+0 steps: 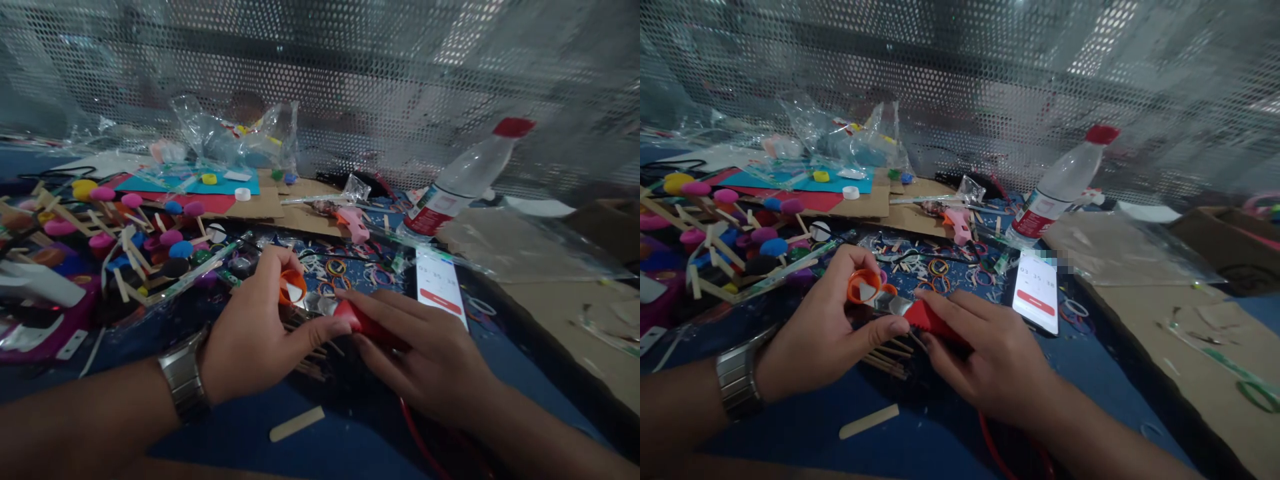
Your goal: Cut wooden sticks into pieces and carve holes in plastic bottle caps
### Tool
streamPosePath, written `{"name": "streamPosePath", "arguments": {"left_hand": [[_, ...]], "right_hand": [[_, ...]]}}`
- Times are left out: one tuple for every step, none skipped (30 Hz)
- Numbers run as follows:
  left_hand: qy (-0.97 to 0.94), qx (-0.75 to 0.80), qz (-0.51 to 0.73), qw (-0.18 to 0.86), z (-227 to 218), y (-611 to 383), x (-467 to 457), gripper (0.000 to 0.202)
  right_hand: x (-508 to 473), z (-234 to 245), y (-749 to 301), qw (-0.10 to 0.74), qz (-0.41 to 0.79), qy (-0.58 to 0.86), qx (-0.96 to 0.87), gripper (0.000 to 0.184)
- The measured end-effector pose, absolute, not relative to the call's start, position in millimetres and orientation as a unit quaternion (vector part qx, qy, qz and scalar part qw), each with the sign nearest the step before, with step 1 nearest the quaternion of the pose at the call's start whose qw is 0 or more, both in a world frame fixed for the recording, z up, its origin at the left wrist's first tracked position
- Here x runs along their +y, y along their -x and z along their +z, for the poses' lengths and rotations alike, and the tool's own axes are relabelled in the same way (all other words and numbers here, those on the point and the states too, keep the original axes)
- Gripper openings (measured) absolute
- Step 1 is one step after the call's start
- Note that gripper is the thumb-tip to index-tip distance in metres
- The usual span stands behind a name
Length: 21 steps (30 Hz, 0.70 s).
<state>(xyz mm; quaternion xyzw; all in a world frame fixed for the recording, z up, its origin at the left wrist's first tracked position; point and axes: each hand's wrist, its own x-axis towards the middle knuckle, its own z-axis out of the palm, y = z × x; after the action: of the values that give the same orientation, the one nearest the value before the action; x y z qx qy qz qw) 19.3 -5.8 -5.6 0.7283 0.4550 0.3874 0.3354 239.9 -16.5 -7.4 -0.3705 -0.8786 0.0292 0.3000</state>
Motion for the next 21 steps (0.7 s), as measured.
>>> {"name": "streamPosePath", "arguments": {"left_hand": [[-0.733,0.451,0.383,0.334,-5.1,-18.9,-4.9,0.047],[-0.738,0.449,0.38,0.332,-4.6,-18.5,-4.0,0.046],[-0.742,0.446,0.378,0.329,-4.3,-18.1,-3.2,0.044],[-0.744,0.444,0.377,0.327,-4.0,-17.8,-2.5,0.044],[-0.745,0.443,0.377,0.326,-3.9,-17.5,-2.0,0.044],[-0.745,0.443,0.375,0.328,-3.8,-17.3,-1.5,0.044],[-0.745,0.443,0.372,0.331,-3.8,-17.2,-1.1,0.044],[-0.745,0.444,0.369,0.334,-3.8,-17.1,-0.8,0.044],[-0.744,0.445,0.366,0.339,-3.7,-17.1,-0.5,0.044],[-0.742,0.446,0.363,0.344,-3.7,-17.0,-0.4,0.044],[-0.741,0.446,0.36,0.349,-3.7,-17.0,-0.3,0.044],[-0.74,0.446,0.357,0.354,-3.7,-17.0,-0.3,0.044],[-0.739,0.446,0.356,0.358,-3.7,-17.0,-0.4,0.044],[-0.738,0.446,0.354,0.361,-3.6,-17.1,-0.4,0.044],[-0.738,0.446,0.353,0.363,-3.5,-17.2,-0.5,0.044],[-0.737,0.448,0.351,0.365,-3.3,-17.4,-0.5,0.044],[-0.736,0.45,0.349,0.368,-3.1,-17.5,-0.5,0.044],[-0.734,0.451,0.347,0.37,-2.8,-17.7,-0.6,0.044],[-0.733,0.452,0.346,0.372,-2.6,-17.8,-0.6,0.043],[-0.732,0.454,0.346,0.373,-2.4,-17.9,-0.6,0.043],[-0.73,0.455,0.346,0.373,-2.3,-18.0,-0.6,0.042]], "right_hand": [[-16.6,-7.1,-239.6,0.301,0.036,0.363,-0.881,0.033],[-16.6,-6.9,-239.4,0.302,0.041,0.356,-0.883,0.033],[-16.6,-6.6,-239.2,0.304,0.045,0.351,-0.885,0.033],[-16.5,-6.4,-239.1,0.305,0.049,0.348,-0.885,0.034],[-16.4,-6.2,-238.9,0.305,0.052,0.348,-0.885,0.034],[-16.3,-6.0,-238.7,0.304,0.055,0.349,-0.885,0.035],[-16.3,-5.8,-238.6,0.304,0.058,0.35,-0.884,0.035],[-16.2,-5.6,-238.6,0.303,0.06,0.351,-0.884,0.036],[-16.1,-5.5,-238.6,0.303,0.063,0.351,-0.884,0.036],[-16.1,-5.3,-238.6,0.303,0.065,0.349,-0.884,0.035],[-16.2,-5.0,-238.7,0.303,0.066,0.348,-0.885,0.035],[-16.2,-4.6,-238.8,0.301,0.068,0.35,-0.885,0.035],[-16.4,-4.2,-239.0,0.299,0.069,0.351,-0.885,0.035],[-16.5,-3.8,-239.2,0.297,0.069,0.353,-0.885,0.034],[-16.7,-3.4,-239.4,0.296,0.068,0.353,-0.885,0.034],[-16.8,-3.1,-239.5,0.296,0.066,0.353,-0.885,0.034],[-16.9,-3.0,-239.7,0.296,0.066,0.352,-0.885,0.034],[-16.9,-3.0,-239.9,0.297,0.064,0.352,-0.885,0.034],[-16.8,-3.2,-240.1,0.297,0.063,0.352,-0.885,0.035],[-16.8,-3.4,-240.2,0.296,0.062,0.354,-0.885,0.035],[-16.7,-3.8,-240.3,0.296,0.062,0.355,-0.884,0.035]]}}
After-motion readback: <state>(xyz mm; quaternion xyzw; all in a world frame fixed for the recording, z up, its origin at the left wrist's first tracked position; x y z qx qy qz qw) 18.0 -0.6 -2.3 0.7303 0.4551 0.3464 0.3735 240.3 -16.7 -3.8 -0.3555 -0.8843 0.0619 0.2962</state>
